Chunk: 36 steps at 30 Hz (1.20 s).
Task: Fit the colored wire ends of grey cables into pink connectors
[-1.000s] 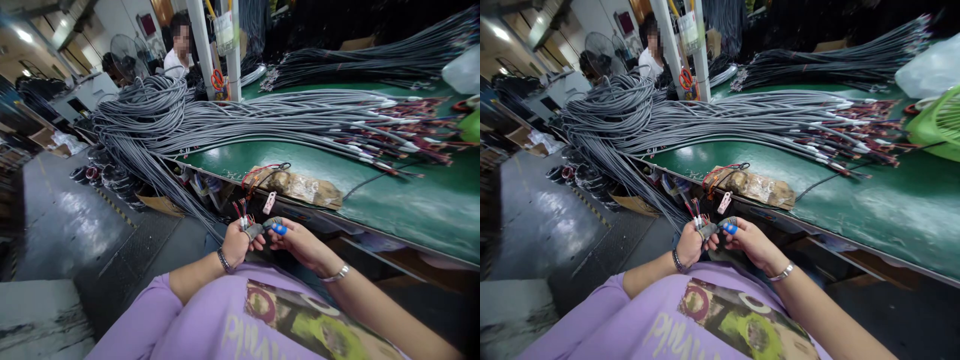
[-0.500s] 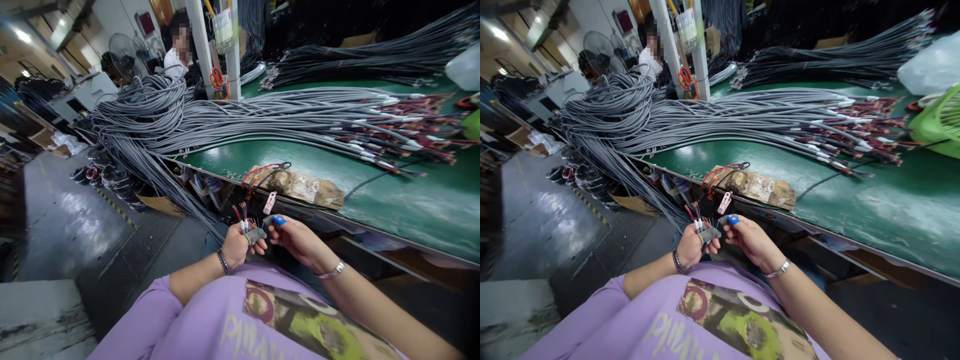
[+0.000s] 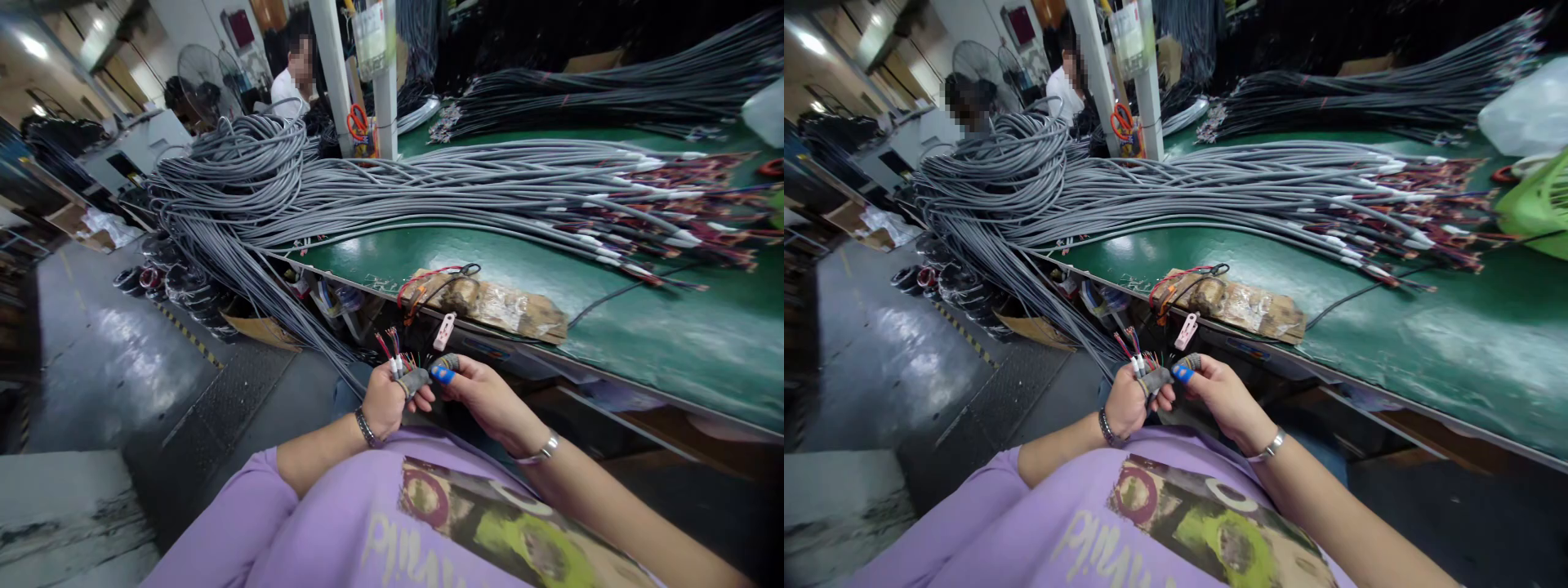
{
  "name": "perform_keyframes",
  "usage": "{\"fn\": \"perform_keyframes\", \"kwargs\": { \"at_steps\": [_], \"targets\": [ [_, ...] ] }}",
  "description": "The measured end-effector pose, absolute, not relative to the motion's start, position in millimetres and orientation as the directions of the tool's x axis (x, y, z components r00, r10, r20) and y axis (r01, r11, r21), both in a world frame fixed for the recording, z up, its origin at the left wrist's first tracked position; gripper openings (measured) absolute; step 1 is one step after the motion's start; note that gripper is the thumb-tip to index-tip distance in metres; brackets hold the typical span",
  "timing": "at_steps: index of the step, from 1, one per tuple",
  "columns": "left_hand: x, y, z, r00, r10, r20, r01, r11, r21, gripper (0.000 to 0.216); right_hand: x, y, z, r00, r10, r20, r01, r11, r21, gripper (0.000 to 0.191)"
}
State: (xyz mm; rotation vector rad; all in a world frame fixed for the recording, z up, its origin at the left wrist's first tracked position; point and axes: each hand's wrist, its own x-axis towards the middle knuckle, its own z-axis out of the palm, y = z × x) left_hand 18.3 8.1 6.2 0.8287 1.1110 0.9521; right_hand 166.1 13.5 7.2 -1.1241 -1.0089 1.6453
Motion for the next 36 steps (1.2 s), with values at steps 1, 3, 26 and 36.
{"fn": "perform_keyframes", "kwargs": {
  "at_steps": [1, 3, 26, 36],
  "targets": [
    [18, 8, 6, 0.139, 0.928, -0.346, -0.216, 0.369, 0.904, 0.037, 166, 13, 5, -0.195, 0.949, -0.247, -0.225, -0.288, -0.931, 0.035],
    [19, 9, 6, 0.11, 0.933, -0.342, -0.239, 0.359, 0.902, 0.036, 166, 13, 2, -0.177, 0.949, -0.26, -0.247, -0.299, -0.922, 0.032],
    [19, 8, 8, 0.143, 0.929, -0.343, -0.273, 0.37, 0.888, 0.037, 173, 25, -1, -0.095, 0.905, -0.414, -0.522, -0.399, -0.754, 0.027],
    [11, 19, 29, 0.295, 0.894, -0.337, -0.295, 0.421, 0.858, 0.038, 177, 46, 11, -0.216, 0.94, -0.265, -0.442, -0.336, -0.832, 0.034]
  ]
}}
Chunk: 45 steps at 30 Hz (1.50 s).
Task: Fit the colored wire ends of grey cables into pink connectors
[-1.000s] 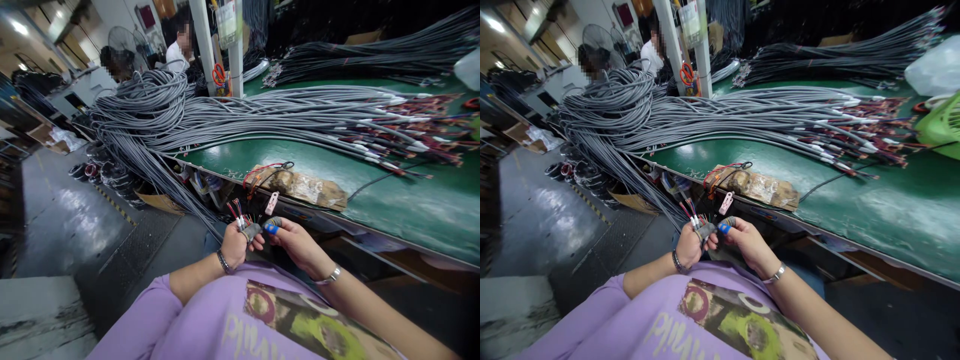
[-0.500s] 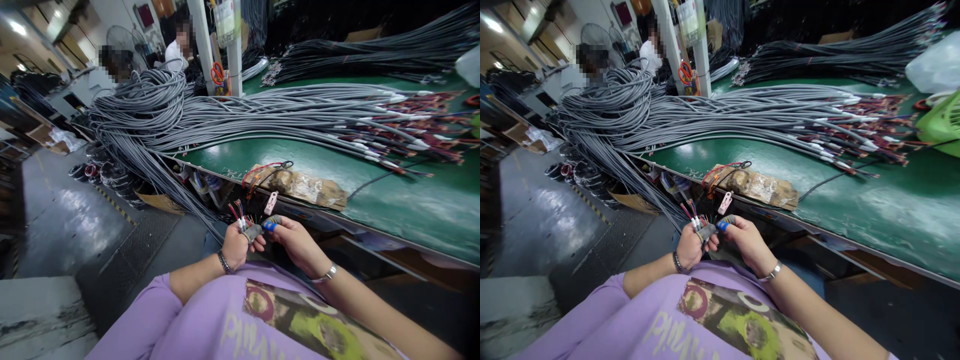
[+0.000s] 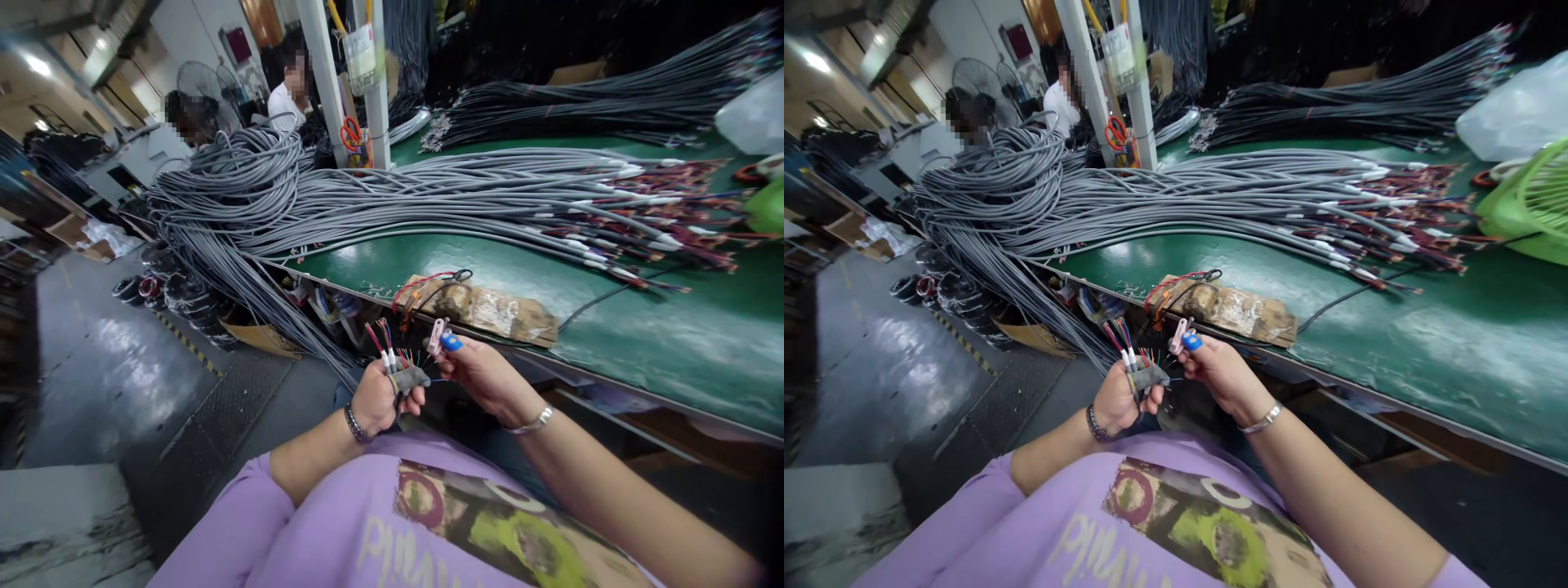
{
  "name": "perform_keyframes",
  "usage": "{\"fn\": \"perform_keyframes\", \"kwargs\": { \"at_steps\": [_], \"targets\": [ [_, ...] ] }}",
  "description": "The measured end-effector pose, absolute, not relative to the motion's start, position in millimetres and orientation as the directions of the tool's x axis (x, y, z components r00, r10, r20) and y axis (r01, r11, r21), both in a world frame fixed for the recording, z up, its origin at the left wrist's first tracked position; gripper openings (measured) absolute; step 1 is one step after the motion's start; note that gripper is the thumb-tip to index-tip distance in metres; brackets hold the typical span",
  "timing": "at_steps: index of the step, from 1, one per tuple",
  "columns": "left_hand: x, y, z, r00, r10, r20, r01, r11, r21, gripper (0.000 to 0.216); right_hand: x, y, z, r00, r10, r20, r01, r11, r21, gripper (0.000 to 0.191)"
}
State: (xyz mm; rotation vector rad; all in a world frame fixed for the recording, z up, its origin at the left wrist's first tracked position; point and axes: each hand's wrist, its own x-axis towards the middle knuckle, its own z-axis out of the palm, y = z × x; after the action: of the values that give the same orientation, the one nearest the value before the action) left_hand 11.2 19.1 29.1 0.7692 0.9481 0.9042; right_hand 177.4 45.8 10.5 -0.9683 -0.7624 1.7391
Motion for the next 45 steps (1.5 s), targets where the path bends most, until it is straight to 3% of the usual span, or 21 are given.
{"fn": "perform_keyframes", "kwargs": {
  "at_steps": [3, 8, 14, 16, 19, 24, 29, 35, 41, 45],
  "targets": [
    [11, 25, 35, 0.328, 0.878, -0.349, -0.293, 0.446, 0.846, 0.038, 171, 48, 4, -0.019, 0.985, -0.174, -0.349, -0.17, -0.922, 0.043],
    [16, 33, 34, 0.387, 0.843, -0.372, -0.283, 0.493, 0.823, 0.034, 164, 55, 0, -0.156, 0.966, -0.208, -0.472, -0.258, -0.843, 0.052],
    [19, 37, 30, 0.402, 0.828, -0.39, -0.268, 0.514, 0.815, 0.032, 163, 53, -2, 0.101, 0.992, -0.079, -0.297, -0.046, -0.954, 0.054],
    [19, 38, 29, 0.397, 0.823, -0.407, -0.262, 0.526, 0.809, 0.032, 162, 53, -2, 0.009, 0.991, -0.137, -0.417, -0.121, -0.901, 0.053],
    [19, 39, 27, 0.395, 0.818, -0.419, -0.25, 0.534, 0.807, 0.033, 160, 56, -2, -0.164, 0.96, -0.229, -0.632, -0.28, -0.722, 0.047],
    [22, 39, 24, 0.402, 0.813, -0.421, -0.242, 0.537, 0.808, 0.031, 156, 62, -4, -0.163, 0.94, -0.301, -0.756, -0.315, -0.574, 0.034],
    [24, 38, 23, 0.4, 0.816, -0.416, -0.229, 0.529, 0.817, 0.031, 155, 61, -6, -0.147, 0.944, -0.294, -0.758, -0.298, -0.579, 0.036],
    [22, 27, 28, 0.339, 0.855, -0.393, -0.23, 0.481, 0.846, 0.037, 162, 53, -1, -0.289, 0.909, -0.3, -0.707, -0.414, -0.574, 0.045],
    [25, 12, 24, 0.269, 0.909, -0.318, -0.28, 0.39, 0.877, 0.035, 166, 48, 3, -0.263, 0.926, -0.272, -0.642, -0.378, -0.666, 0.025],
    [30, 11, 21, 0.183, 0.931, -0.315, -0.321, 0.36, 0.876, 0.034, 166, 47, 4, -0.241, 0.933, -0.269, -0.629, -0.361, -0.688, 0.026]
  ]
}}
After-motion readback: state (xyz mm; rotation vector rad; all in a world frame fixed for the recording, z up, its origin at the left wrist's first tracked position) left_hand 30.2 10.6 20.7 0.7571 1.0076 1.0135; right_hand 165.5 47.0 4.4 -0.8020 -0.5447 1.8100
